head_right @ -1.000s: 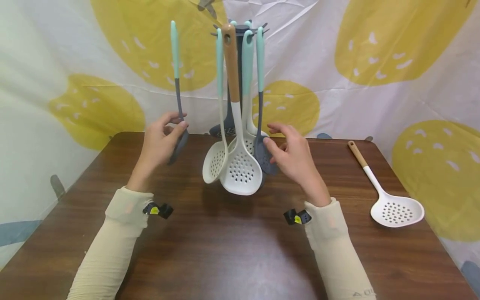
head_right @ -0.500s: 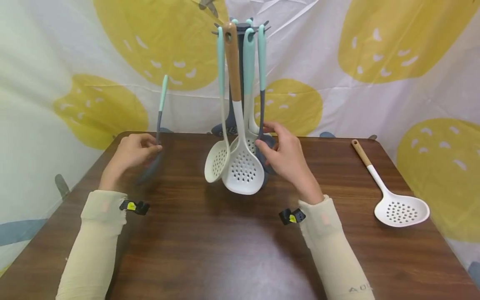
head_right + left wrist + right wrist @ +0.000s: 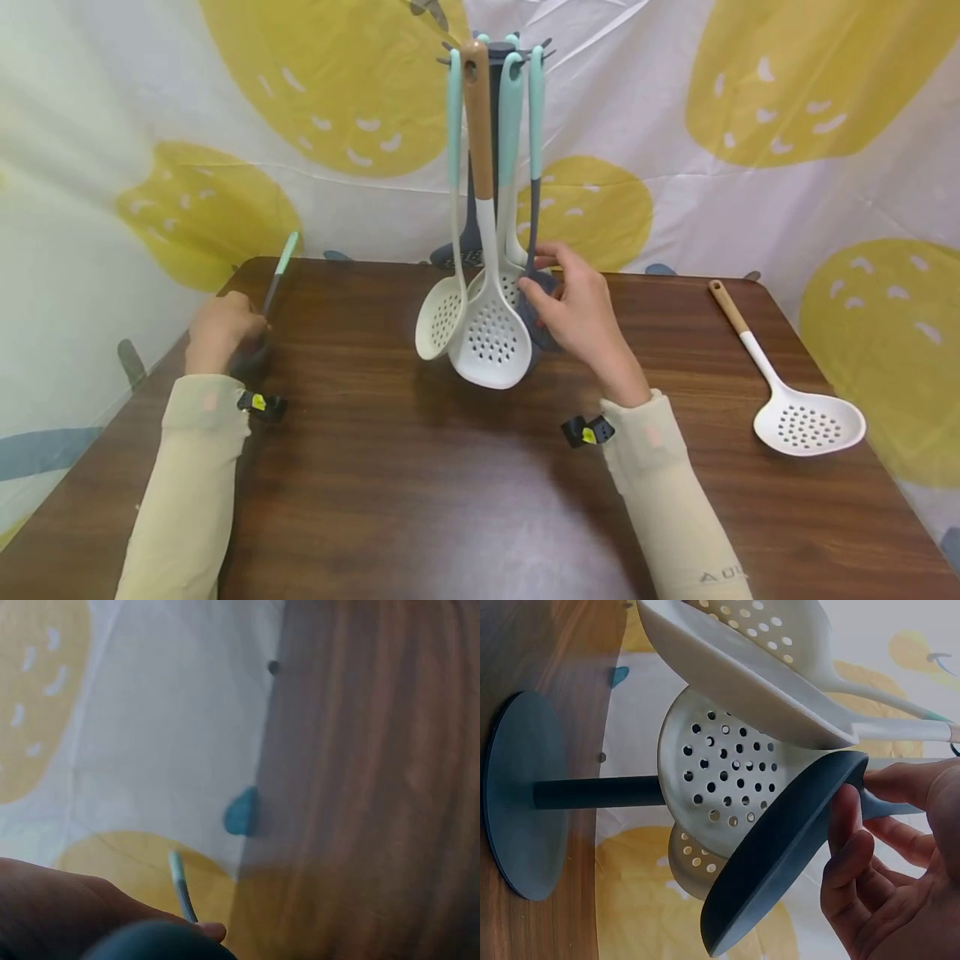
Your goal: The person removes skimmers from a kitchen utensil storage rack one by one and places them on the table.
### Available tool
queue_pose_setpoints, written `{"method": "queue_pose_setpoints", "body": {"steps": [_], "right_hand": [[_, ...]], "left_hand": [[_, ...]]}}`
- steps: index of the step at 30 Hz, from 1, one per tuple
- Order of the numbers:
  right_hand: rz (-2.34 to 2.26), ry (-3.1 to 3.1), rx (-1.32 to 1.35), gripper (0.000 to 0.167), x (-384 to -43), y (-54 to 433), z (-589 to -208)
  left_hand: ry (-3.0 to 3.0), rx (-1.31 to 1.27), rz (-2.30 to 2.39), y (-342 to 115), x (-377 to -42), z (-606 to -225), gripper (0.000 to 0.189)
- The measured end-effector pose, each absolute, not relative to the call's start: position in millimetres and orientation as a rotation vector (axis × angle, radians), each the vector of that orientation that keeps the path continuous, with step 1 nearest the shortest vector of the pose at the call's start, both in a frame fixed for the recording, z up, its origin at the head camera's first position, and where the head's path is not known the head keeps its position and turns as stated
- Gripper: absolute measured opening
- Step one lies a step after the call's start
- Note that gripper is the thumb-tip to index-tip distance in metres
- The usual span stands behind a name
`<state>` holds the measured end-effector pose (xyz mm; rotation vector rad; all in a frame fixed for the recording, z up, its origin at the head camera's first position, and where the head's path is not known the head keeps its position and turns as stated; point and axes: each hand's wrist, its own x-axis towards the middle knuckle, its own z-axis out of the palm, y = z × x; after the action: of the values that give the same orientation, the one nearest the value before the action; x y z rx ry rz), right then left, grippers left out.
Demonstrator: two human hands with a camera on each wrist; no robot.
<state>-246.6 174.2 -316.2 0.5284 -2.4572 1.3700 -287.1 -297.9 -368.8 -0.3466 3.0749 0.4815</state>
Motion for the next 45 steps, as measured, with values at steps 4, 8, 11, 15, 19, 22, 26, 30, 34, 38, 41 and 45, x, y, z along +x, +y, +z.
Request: {"method": "queue_pose_setpoints", "body": {"steps": [4,8,11,15,19,22,26,30,34,38,41,45], "right_hand": [[1.39,-2.446,0.504,0.038,-247.6,176.3,-317.3],[1.411,-2.429,0.495,0.035,-247.7,178.0,-317.0],[1.416,-2.419,0.495,0.034,-247.7,178.5,-316.7],[1.406,-2.413,0.497,0.031,-247.7,178.5,-316.6],[1.399,-2.396,0.509,0.03,-247.7,178.3,-316.0],[1.397,-2.388,0.51,0.028,-247.6,178.0,-316.0],[1.395,-2.386,0.508,0.027,-247.4,177.8,-316.5],[1.383,-2.379,0.51,0.028,-247.9,178.5,-317.2],[1.399,-2.346,0.511,0.027,-248.3,178.5,-318.1],[1.435,-2.294,0.518,0.025,-248.5,177.5,-318.6],[1.431,-2.264,0.53,0.022,-249.4,176.6,-319.8],[1.379,-2.237,0.541,0.02,-252.0,175.5,-322.3]], "left_hand": [[3.051,-0.436,0.465,-300.4,-289.5,-376.5,0.031],[3.033,-0.507,0.472,-302.8,-292.1,-382.6,0.032],[3.014,-0.547,0.475,-304.9,-294.1,-386.4,0.033],[3.0,-0.595,0.458,-308.1,-297.8,-391.4,0.036],[3.008,-0.619,0.461,-307.7,-300.3,-393.3,0.037],[3.023,-0.629,0.477,-306.6,-299.9,-394.5,0.038],[3.029,-0.662,0.491,-307.2,-299.2,-397.2,0.042],[3.02,-0.667,0.5,-306.6,-300.1,-397.7,0.04],[3.015,-0.649,0.5,-305.6,-301.5,-396.7,0.036],[3.01,-0.653,0.517,-305.6,-302.4,-396.1,0.037],[2.993,-0.664,0.523,-306.9,-302.0,-395.2,0.04],[2.974,-0.677,0.518,-306.5,-301.4,-391.8,0.042]]}}
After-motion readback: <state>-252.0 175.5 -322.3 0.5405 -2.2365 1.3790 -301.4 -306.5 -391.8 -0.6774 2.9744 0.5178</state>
